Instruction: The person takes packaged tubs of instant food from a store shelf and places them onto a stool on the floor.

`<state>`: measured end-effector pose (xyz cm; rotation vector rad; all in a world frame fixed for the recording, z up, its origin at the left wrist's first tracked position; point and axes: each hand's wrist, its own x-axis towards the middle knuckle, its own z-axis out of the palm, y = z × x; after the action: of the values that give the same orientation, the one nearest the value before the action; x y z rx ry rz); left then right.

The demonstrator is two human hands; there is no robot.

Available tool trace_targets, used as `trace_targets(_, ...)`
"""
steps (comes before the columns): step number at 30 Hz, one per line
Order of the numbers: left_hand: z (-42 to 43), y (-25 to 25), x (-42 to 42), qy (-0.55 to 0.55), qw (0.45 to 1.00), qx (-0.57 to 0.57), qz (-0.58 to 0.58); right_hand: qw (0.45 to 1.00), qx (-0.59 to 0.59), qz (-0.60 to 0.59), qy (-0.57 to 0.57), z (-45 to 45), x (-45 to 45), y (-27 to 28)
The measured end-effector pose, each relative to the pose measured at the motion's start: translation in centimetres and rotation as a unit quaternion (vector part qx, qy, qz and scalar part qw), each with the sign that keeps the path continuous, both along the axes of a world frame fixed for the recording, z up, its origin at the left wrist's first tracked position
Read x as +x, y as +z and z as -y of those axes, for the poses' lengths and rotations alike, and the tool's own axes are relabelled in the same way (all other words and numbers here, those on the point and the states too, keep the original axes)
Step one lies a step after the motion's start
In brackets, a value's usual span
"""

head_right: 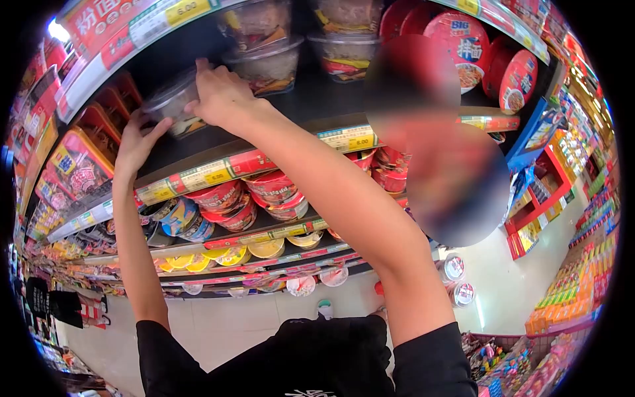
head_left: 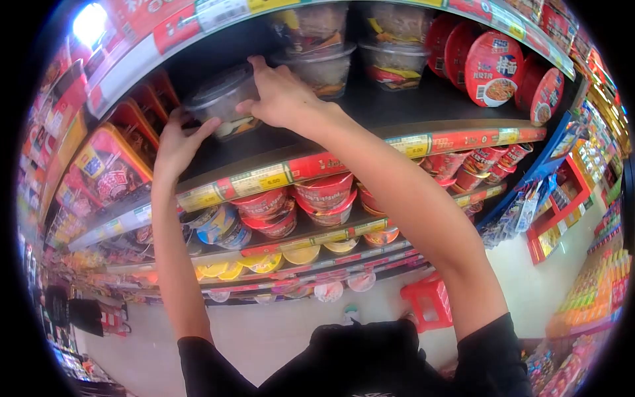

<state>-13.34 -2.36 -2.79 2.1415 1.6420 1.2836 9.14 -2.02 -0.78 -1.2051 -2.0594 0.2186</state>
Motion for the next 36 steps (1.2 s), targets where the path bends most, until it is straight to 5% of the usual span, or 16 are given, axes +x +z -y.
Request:
trace_targets(9, -6.0, 0.6, -0.7, 0.045, 0.988, -0.006, -0.15, 0.997, 0.032, 0.05, -0.041, -2.9, -1.0, 0.0)
trace_targets(12, -4.4, 0.9, 0.1, 0.132, 0.966, -0.012, -0.22, 0.983, 0.163, 0.046, -0.066, -1.8, -1.1, -1.0)
trace_targets(14, -1.6, 0.4, 1.5, 0.203, 0.946, 0.088, -0.237, 0.983, 0.181, 0.003, -0.03, 1.5, 0.2, -1.0)
trace_targets(18, 5.5, -1.7, 6.5, 0.059, 0.96, 0.257, 0.096, 0.953, 0.287, -0.098, 0.002, 8.4, 3.7, -4.0)
trace_targets(22, 9.7, -11.1, 8.9, 0.088, 0.891, 0.431, 0.114, 0.92, 0.33, -0.207, -0.024, 14.3, 9.0, -11.4)
trace_targets(23, 10.4, -14.4, 9.4, -0.143, 0.9, 0.382, 0.156, 0.94, 0.274, -0.199, -0.042, 15.7, 10.8, -14.0)
trace_targets(24, 11.4, -17.3, 12.3, -0.164, 0.907, 0.379, 0.082, 0.955, 0.215, -0.194, -0.059, 17.2, 12.5, -16.8)
trace_targets(26, 13.7, -24.6, 16.7, -0.207, 0.964, 0.164, 0.043, 0.956, 0.158, -0.198, -0.148, 18.4, 15.2, -23.5)
trace_targets(28, 15.7, -32.6, 21.3, -0.273, 0.924, -0.197, 0.179, 0.95, 0.03, -0.202, -0.235, 20.8, 17.6, -30.0)
trace_targets(29, 15.7, -36.4, 22.7, -0.313, 0.921, -0.223, 0.061, 0.942, -0.016, -0.204, -0.267, 22.2, 19.0, -33.5)
trace_targets(31, 16.9, -42.0, 25.2, -0.366, 0.852, -0.372, 0.029, 0.921, -0.096, -0.184, -0.33, 25.8, 21.7, -39.7)
trace_targets(36, 20.1, -51.5, 30.4, -0.446, 0.769, -0.458, -0.011, 0.816, -0.247, -0.199, -0.484, 36.5, 26.1, -53.2)
